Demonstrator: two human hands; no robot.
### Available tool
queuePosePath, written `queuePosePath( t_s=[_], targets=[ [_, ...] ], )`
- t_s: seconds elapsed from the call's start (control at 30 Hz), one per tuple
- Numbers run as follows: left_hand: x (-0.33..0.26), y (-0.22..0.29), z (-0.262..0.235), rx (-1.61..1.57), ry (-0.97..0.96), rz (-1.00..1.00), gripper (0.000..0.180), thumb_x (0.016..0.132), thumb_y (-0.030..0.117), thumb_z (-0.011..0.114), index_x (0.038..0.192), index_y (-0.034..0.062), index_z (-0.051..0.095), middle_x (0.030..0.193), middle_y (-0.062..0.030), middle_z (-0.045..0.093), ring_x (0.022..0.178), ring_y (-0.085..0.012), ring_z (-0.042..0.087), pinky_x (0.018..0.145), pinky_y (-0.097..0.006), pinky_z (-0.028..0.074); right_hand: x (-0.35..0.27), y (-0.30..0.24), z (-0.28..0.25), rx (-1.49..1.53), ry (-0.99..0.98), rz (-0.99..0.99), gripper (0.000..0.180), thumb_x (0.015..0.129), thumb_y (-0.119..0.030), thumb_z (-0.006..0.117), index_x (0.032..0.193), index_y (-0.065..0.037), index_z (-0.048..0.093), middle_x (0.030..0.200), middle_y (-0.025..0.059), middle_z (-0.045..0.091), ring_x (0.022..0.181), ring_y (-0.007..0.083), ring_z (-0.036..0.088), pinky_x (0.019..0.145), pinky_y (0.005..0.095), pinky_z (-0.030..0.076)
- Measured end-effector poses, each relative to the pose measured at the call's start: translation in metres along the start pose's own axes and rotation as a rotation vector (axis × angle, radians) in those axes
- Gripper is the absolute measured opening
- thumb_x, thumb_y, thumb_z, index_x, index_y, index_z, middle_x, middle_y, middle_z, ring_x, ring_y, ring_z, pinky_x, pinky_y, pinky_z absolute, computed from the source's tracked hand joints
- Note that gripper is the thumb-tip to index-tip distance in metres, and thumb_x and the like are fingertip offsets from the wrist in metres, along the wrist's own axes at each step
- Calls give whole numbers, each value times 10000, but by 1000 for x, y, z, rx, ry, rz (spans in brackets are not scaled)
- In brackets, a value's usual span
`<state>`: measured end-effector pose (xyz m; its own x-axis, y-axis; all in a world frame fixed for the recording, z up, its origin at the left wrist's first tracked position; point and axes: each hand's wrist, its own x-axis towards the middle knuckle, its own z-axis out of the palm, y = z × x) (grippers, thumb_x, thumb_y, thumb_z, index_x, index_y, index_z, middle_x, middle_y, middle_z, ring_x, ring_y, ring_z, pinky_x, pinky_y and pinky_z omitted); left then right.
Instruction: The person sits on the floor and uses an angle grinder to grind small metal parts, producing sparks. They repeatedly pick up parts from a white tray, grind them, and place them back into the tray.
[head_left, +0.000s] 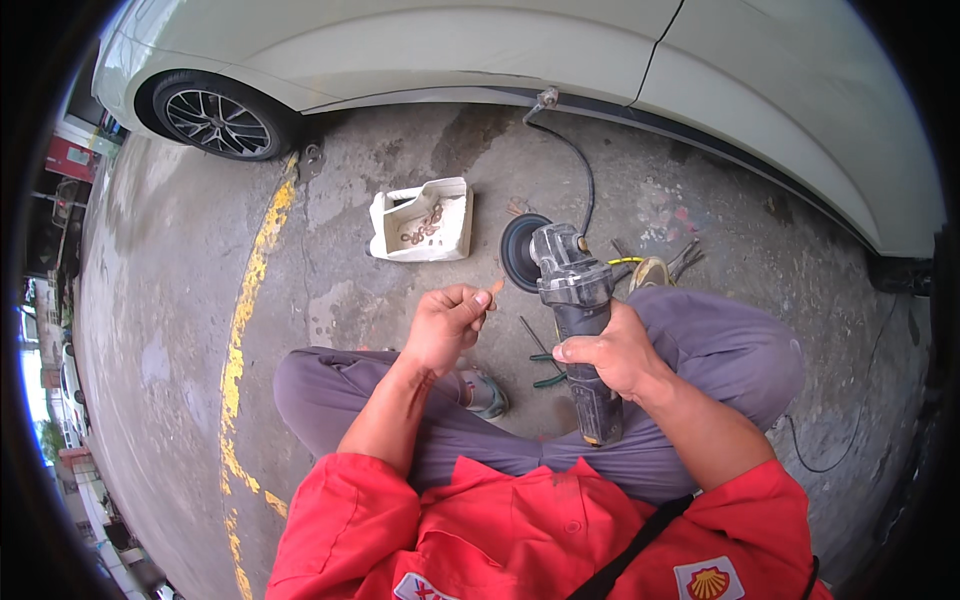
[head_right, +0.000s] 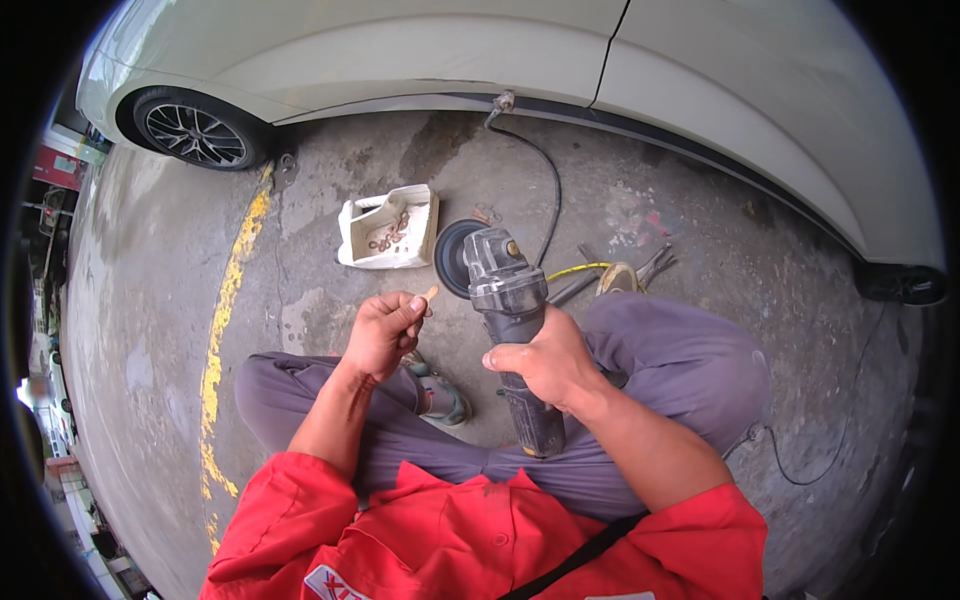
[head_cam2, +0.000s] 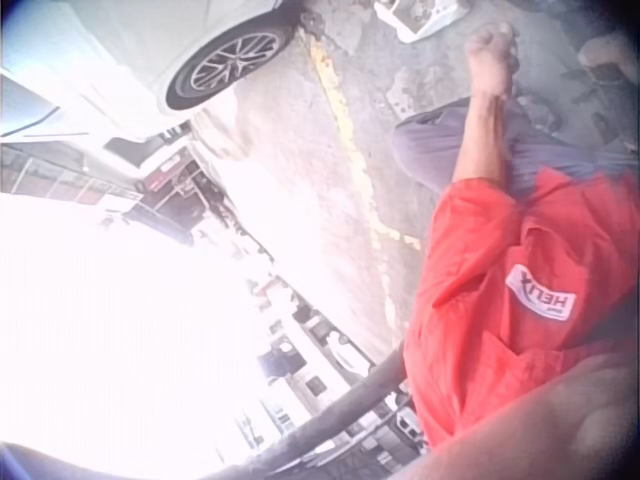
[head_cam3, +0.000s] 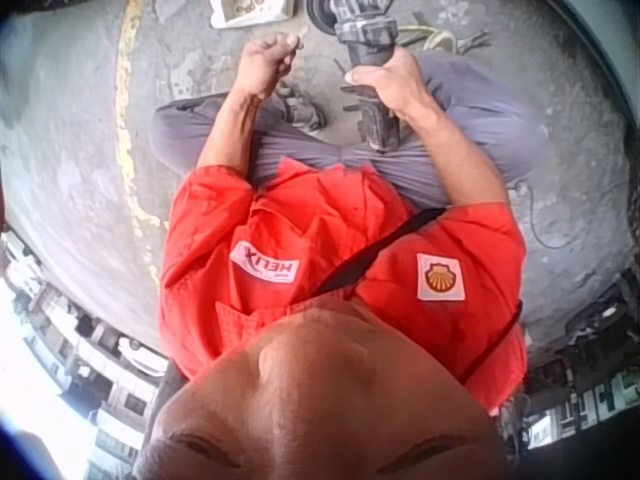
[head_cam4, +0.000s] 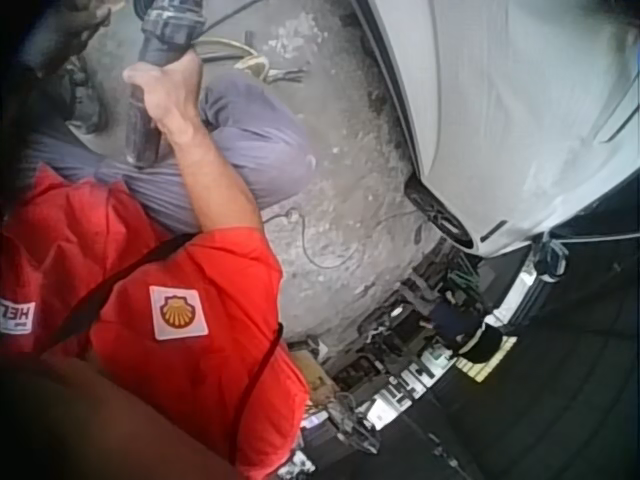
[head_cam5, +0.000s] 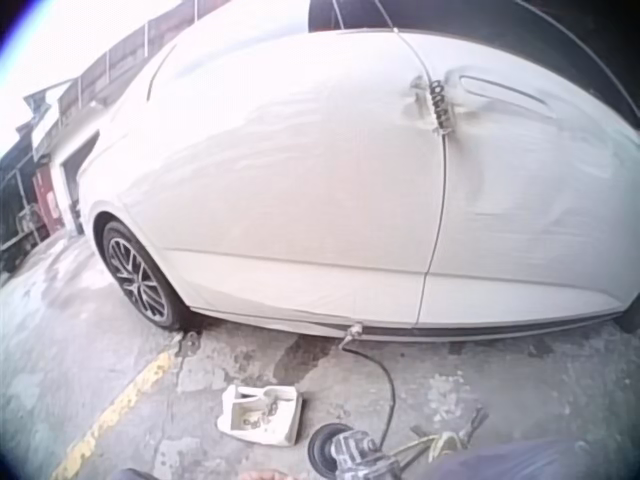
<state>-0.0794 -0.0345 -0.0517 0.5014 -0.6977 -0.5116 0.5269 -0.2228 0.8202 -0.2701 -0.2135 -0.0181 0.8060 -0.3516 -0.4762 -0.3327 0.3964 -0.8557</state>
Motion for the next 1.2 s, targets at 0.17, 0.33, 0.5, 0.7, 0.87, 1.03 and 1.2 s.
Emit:
queuePosePath(
  t_s=[0.17, 0.33, 0.5, 0.7, 0.87, 1.03, 1.2],
  targets=[
    [1, -1, 4, 8, -12, -29, 236, 1034, 189, 652, 884, 9, 680, 626, 29, 532, 483, -51, 397, 447, -215, 301, 3, 5, -3, -16, -27, 3, 341, 713, -55, 807, 1007, -3, 643, 859, 32, 630, 765, 141, 601, 707, 327, 500],
    [-2, -5, 2, 151, 15, 74, 210, 1030, 200, 664, 929, 23, 716, 664, 31, 584, 525, -37, 439, 473, -223, 324, 2, 4, -1, 8, 33, -4, 336, 715, -46, 806, 1006, -2, 643, 860, 23, 630, 767, 139, 599, 712, 321, 499],
    [0, -9, 6, 496, 181, 251, 197, 1024, 188, 666, 966, 16, 742, 692, 10, 638, 601, -60, 544, 546, -246, 439, 0, 1, 0, 24, 11, 4, 324, 720, -41, 803, 1000, 0, 645, 856, 20, 629, 761, 141, 600, 701, 323, 498],
    [1, -4, 2, 806, 271, 581, 142, 974, 144, 705, 977, 6, 738, 700, -87, 666, 608, -159, 617, 600, -311, 493, 5, 6, -3, 28, -26, 47, 321, 724, -12, 791, 1010, 2, 647, 848, 29, 634, 740, 139, 610, 684, 315, 498],
    [49, 29, -31, 908, 481, 402, 218, 984, 205, 674, 971, -2, 742, 735, -122, 708, 669, -188, 680, 640, -346, 521, 5, 13, -8, 78, 133, 56, 320, 735, 34, 766, 1026, -4, 641, 852, 37, 644, 725, 138, 631, 664, 303, 503],
    [166, 6, -116, 702, 673, 176, 238, 1004, 185, 647, 954, -37, 717, 713, -49, 664, 598, -138, 609, 554, -306, 482, 1, 3, -17, 95, 233, 41, 317, 739, -4, 766, 1034, -22, 650, 862, 32, 646, 748, 135, 620, 686, 307, 502],
    [250, -42, -199, 538, 732, 5, 283, 968, 209, 679, 886, -54, 746, 764, -115, 728, 651, -180, 682, 631, -360, 537, 3, 20, -38, 117, 361, 80, 345, 715, -32, 748, 1050, -31, 666, 908, 32, 661, 786, 146, 621, 750, 302, 498]
  ],
)
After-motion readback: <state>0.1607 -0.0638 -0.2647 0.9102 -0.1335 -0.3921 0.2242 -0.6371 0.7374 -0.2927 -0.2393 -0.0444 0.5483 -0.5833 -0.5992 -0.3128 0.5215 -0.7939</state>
